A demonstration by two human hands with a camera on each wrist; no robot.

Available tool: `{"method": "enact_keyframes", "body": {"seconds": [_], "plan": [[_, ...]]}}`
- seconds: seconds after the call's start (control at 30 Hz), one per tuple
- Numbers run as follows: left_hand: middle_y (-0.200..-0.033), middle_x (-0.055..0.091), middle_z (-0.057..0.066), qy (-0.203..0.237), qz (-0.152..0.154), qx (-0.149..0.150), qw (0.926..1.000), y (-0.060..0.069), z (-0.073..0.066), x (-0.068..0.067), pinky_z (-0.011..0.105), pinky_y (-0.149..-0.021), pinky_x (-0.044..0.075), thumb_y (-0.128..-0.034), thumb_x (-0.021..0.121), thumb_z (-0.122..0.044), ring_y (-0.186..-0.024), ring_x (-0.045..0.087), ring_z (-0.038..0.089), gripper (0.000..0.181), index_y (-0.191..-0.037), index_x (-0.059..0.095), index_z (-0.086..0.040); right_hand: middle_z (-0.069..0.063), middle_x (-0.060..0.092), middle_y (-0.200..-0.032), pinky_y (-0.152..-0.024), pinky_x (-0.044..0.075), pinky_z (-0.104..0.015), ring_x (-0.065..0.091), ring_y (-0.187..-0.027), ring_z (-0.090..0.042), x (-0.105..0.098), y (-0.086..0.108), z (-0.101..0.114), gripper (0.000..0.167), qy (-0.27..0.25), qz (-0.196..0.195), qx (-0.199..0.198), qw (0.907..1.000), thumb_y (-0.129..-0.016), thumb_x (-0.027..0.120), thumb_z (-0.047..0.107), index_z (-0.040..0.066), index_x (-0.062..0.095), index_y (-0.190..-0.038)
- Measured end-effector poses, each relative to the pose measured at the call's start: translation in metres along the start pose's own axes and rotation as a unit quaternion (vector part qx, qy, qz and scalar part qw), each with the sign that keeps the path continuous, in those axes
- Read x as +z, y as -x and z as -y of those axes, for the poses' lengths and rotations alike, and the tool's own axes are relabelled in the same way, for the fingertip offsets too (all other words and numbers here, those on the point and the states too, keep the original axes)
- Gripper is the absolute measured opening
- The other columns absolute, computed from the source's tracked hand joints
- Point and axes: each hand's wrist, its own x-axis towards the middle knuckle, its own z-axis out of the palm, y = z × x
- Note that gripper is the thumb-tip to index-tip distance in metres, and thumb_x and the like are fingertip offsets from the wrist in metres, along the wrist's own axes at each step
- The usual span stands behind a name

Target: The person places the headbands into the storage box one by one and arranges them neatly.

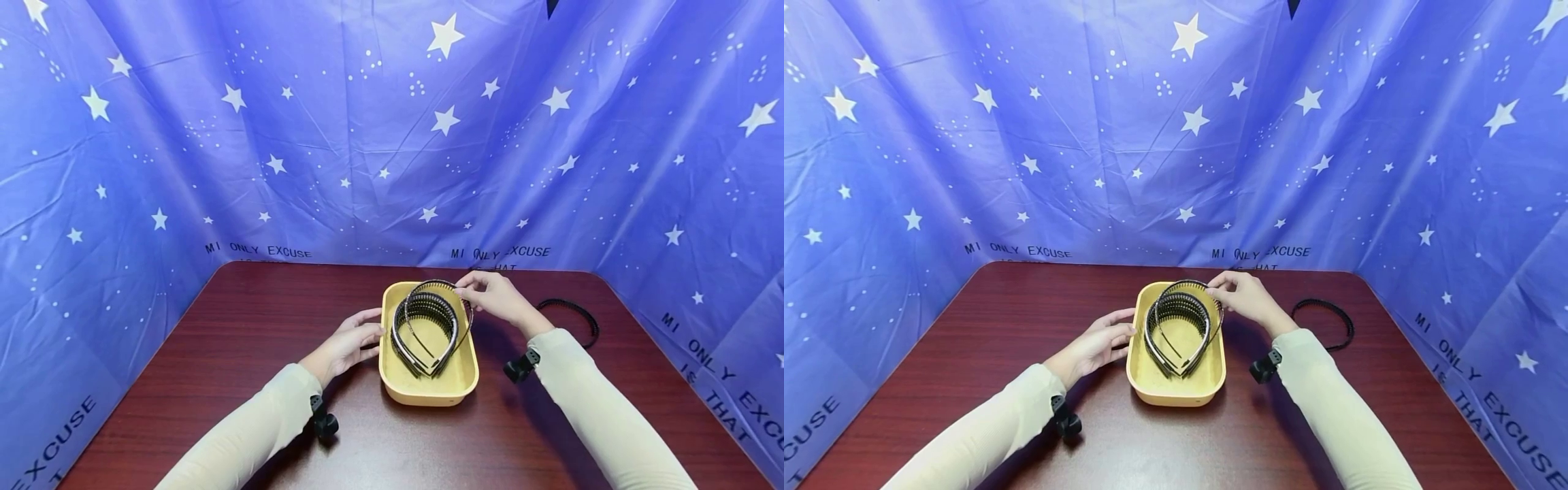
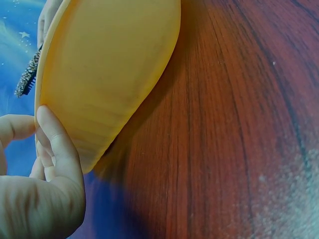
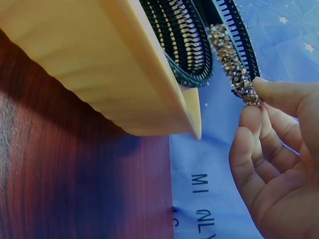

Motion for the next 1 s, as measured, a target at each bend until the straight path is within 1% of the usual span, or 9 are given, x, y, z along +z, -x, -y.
{"method": "enact_keyframes", "body": {"seconds": [0.17, 0.23, 0.37, 0.6, 0.7, 0.83, 1.0], "plan": [[-0.1, 0.064, 0.007, -0.002, -0.003, 0.001, 1.0, 0.001, 0.0, 0.0, 0.033, -0.081, 0.057, -0.0903, 0.062, 0.0, -0.09, 0.064, 0.016, 0.059, -0.146, 0.044, -0.006, -0.004, 0.069, -0.088, -0.07, 0.057, -0.047, 0.066, -0.071, -0.025, 0.006, -0.002, 0.001, 0.021, 0.005, 0.007, -0.005, 1.0, -0.094, 0.072, 0.03, 0.013, 0.074, -0.106], [-0.1, 0.064, 0.008, -0.003, -0.004, 0.001, 1.0, 0.001, 0.0, 0.0, 0.034, -0.082, 0.057, -0.0903, 0.062, 0.0, -0.09, 0.064, 0.016, 0.059, -0.146, 0.044, -0.006, -0.004, 0.069, -0.088, -0.069, 0.057, -0.047, 0.066, -0.07, -0.024, 0.008, -0.003, 0.0, 0.019, 0.006, 0.009, -0.004, 0.9999, -0.094, 0.072, 0.028, 0.014, 0.074, -0.105], [-0.101, 0.064, 0.008, -0.003, -0.005, 0.001, 1.0, 0.001, 0.0, 0.001, 0.034, -0.082, 0.057, -0.0903, 0.062, 0.0, -0.09, 0.064, 0.016, 0.059, -0.146, 0.044, -0.006, -0.003, 0.07, -0.088, -0.066, 0.057, -0.042, 0.066, -0.068, -0.022, 0.012, -0.004, -0.001, 0.016, 0.01, 0.014, -0.005, 0.9998, -0.094, 0.071, 0.025, 0.014, 0.073, -0.104], [-0.101, 0.064, 0.008, -0.004, -0.005, 0.0, 1.0, 0.001, 0.0, 0.001, 0.031, -0.08, 0.057, -0.0906, 0.062, 0.0, -0.088, 0.064, 0.015, 0.058, -0.146, 0.044, -0.006, -0.003, 0.068, -0.085, -0.069, 0.058, -0.047, 0.066, -0.068, -0.02, 0.02, -0.006, -0.003, 0.015, -0.003, 0.02, -0.003, 0.9998, -0.093, 0.073, 0.025, 0.013, 0.073, -0.102], [-0.1, 0.064, 0.008, -0.003, -0.006, 0.001, 1.0, 0.001, 0.0, 0.001, 0.031, -0.079, 0.057, -0.0903, 0.062, 0.001, -0.088, 0.064, 0.015, 0.058, -0.145, 0.045, -0.006, -0.003, 0.068, -0.084, -0.069, 0.058, -0.047, 0.065, -0.068, -0.02, 0.022, -0.008, -0.004, 0.015, -0.005, 0.02, -0.002, 0.9998, -0.093, 0.073, 0.026, 0.014, 0.073, -0.102], [-0.101, 0.064, 0.008, -0.001, -0.005, -0.001, 1.0, 0.0, 0.0, 0.0, 0.031, -0.079, 0.057, -0.0903, 0.062, 0.001, -0.088, 0.065, 0.015, 0.058, -0.145, 0.045, -0.006, -0.003, 0.068, -0.084, -0.067, 0.058, -0.044, 0.065, -0.066, -0.02, 0.023, -0.009, -0.005, 0.015, -0.003, 0.018, -0.002, 0.9998, -0.092, 0.074, 0.026, 0.014, 0.073, -0.101], [-0.101, 0.064, 0.008, -0.002, -0.006, -0.002, 1.0, 0.0, -0.001, 0.001, 0.031, -0.078, 0.057, -0.0907, 0.062, 0.0, -0.089, 0.065, 0.015, 0.058, -0.145, 0.045, -0.007, -0.002, 0.068, -0.082, -0.06, 0.053, -0.034, 0.063, -0.064, -0.02, 0.024, -0.01, -0.005, 0.015, 0.003, 0.016, 0.003, 0.9999, -0.092, 0.074, 0.026, 0.015, 0.073, -0.101]]}}
